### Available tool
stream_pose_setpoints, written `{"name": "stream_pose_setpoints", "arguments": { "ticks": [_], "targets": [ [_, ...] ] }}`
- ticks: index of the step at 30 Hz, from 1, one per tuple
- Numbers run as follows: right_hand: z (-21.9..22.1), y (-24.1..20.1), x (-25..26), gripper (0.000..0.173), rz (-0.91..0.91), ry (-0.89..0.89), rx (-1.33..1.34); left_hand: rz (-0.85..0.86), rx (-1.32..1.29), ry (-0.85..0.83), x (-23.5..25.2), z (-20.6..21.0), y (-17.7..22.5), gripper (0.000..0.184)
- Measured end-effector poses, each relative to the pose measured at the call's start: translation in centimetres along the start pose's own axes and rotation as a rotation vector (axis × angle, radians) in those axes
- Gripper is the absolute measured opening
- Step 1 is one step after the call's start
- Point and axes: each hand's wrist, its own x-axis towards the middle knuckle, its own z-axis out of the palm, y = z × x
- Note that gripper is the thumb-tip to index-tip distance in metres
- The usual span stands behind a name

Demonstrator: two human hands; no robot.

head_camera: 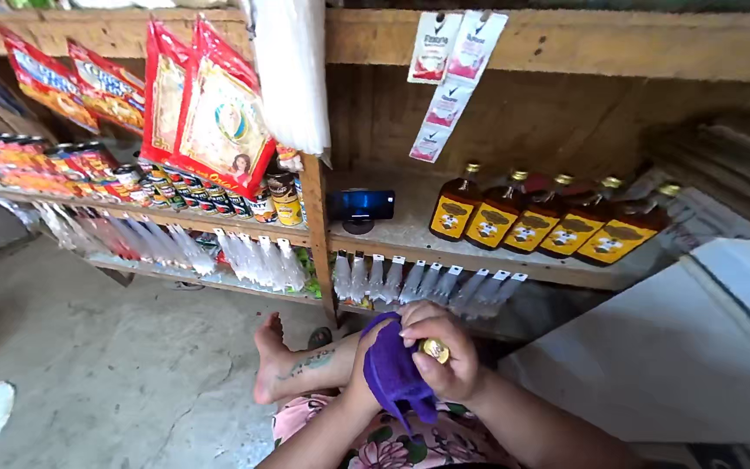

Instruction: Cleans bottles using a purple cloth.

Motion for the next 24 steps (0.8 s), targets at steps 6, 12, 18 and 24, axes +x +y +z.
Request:
{"name": "stream_pose_setpoints", "arguments": {
  "ticks": [6, 12, 18, 24],
  "targets": [
    [-0.7, 0.1, 0.4, 0.047, 0.075, -0.053, -0.046, 0.427, 0.164, 0.070, -0.5, 1.7, 7.5, 0.017],
    [-1.0, 0.2, 0.3, 0.070, 0.176, -0.153, -0.026, 0.389, 0.236, -0.016, 0.3, 1.2, 6.7, 0.018],
    [-0.9, 1.3, -0.1, 0.057, 0.263, -0.289, -0.012, -0.192, 0.348, 0.106, -0.5, 0.3, 6.6, 0.030],
    [-0.3, 1.7, -0.3, 0.060, 0.252, -0.161, -0.108, -0.203, 0.421, 0.056, 0.2, -0.4, 6.3, 0.031]
  ]
}}
